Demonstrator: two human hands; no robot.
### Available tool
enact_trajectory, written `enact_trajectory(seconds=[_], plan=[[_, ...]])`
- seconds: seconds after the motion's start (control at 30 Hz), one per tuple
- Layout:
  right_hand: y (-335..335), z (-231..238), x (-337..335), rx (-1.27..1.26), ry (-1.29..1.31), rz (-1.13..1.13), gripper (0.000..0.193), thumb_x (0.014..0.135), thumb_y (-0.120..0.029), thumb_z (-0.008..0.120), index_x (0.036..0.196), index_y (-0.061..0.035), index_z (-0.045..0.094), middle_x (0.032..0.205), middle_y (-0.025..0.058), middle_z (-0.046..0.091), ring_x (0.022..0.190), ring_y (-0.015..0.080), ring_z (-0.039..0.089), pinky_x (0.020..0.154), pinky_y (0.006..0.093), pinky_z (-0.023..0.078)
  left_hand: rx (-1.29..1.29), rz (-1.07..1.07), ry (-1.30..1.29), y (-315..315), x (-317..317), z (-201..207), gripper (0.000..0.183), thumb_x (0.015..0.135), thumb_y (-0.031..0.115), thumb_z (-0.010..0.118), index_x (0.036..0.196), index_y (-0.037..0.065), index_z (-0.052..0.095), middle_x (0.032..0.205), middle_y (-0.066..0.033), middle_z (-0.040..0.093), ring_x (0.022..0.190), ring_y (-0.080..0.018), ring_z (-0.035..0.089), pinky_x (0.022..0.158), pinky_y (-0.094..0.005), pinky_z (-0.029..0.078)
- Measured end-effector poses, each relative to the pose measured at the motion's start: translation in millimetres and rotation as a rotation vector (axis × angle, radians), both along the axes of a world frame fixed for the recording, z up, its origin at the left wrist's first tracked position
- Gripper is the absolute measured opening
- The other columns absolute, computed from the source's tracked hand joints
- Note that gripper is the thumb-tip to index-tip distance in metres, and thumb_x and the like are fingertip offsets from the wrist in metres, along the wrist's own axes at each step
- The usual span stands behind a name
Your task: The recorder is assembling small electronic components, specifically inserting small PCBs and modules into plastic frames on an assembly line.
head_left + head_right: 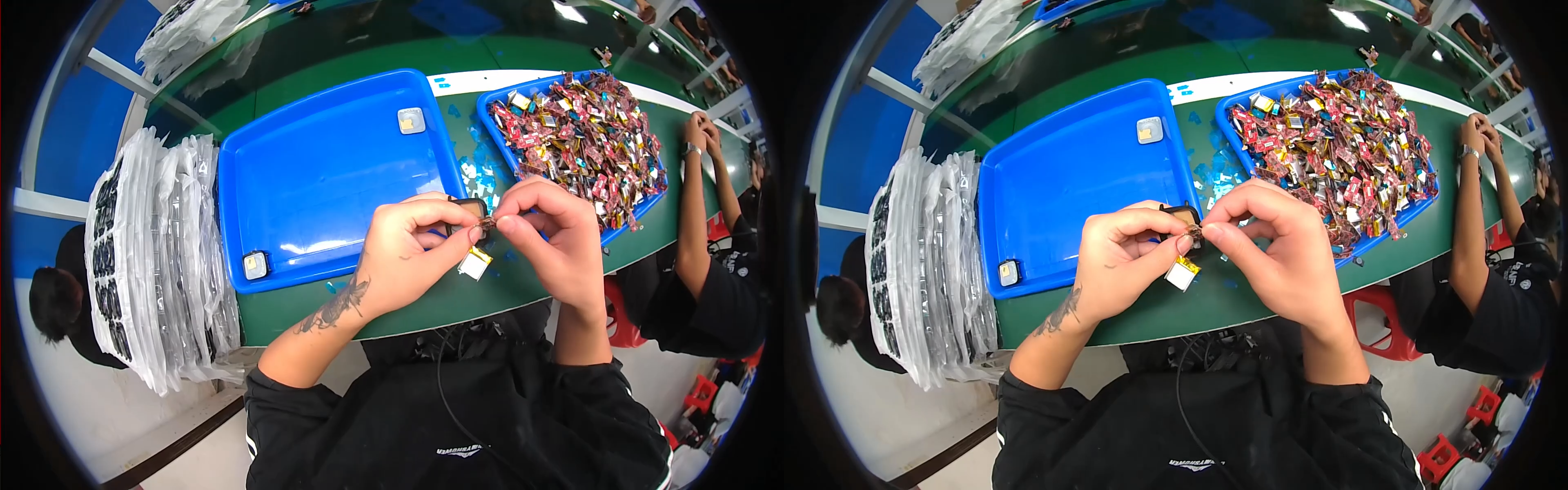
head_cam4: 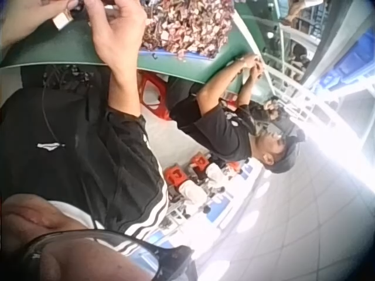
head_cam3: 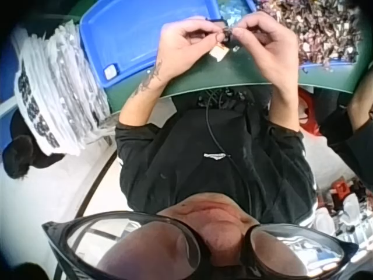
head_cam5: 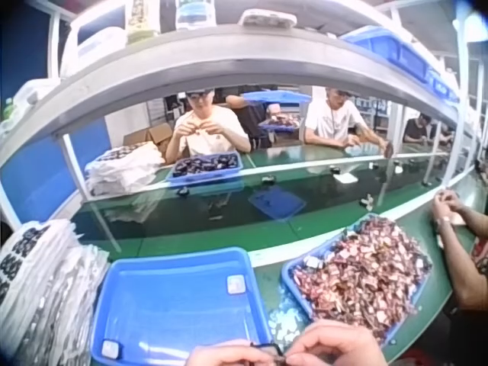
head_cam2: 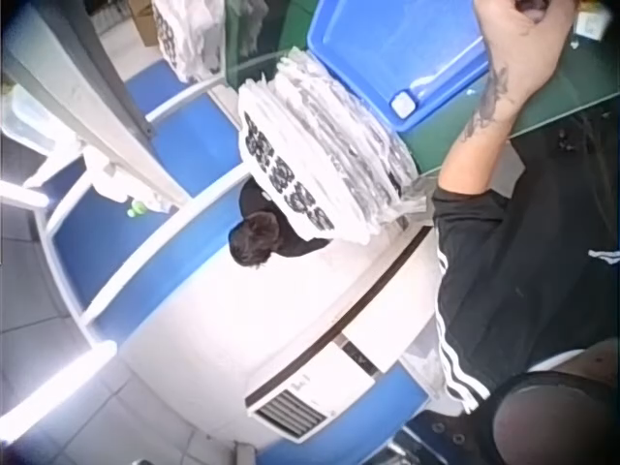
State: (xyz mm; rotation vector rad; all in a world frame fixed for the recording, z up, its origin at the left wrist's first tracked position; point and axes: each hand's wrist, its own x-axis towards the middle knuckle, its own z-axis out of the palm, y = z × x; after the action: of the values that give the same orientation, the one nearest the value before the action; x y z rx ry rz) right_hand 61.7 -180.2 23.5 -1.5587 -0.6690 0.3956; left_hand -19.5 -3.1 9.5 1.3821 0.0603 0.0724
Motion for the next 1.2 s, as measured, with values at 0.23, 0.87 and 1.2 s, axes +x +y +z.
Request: enact_trajectory(seconds=[0.23,0.87,1.2], plan=[[4,0,-5,-0.06,-0.005,-0.063,0.005,0.087,-0.002,0.063,0.089,0.0027,0.062,0.086,0.0065,0.062,0.079,0.0118,0.061,0.07,0.025,0.051,0.058,-0.037,0.105,4,1,-2,0.01,0.084,-0.006,0.064,0.093,-0.007,0.068,0.092,-0.0091,0.065,0.083,-0.0111,0.063,0.07,-0.0218,0.052],[20,-32,-23,0.089,-0.256,-0.326,0.022,0.079,0.006,0.072,0.094,0.0006,0.057,0.085,0.0031,0.06,0.073,0.0067,0.059,0.065,0.0199,0.048,-0.029,-0.006,-0.06,-2,0,-10,0.036,0.088,-0.006,0.059,0.124,-0.007,0.057,0.121,-0.0138,0.058,0.11,-0.0195,0.06,0.094,-0.0291,0.052],[27,-38,-26,0.195,-0.258,-0.405,0.022,0.079,0.006,0.072,0.087,-0.0005,0.053,0.083,0.0044,0.057,0.073,0.0084,0.057,0.065,0.0207,0.047,-0.023,0.045,-0.036,-3,-1,-7,0.036,0.085,-0.011,0.06,0.121,-0.007,0.06,0.113,-0.012,0.062,0.104,-0.018,0.063,0.091,-0.0279,0.053]])
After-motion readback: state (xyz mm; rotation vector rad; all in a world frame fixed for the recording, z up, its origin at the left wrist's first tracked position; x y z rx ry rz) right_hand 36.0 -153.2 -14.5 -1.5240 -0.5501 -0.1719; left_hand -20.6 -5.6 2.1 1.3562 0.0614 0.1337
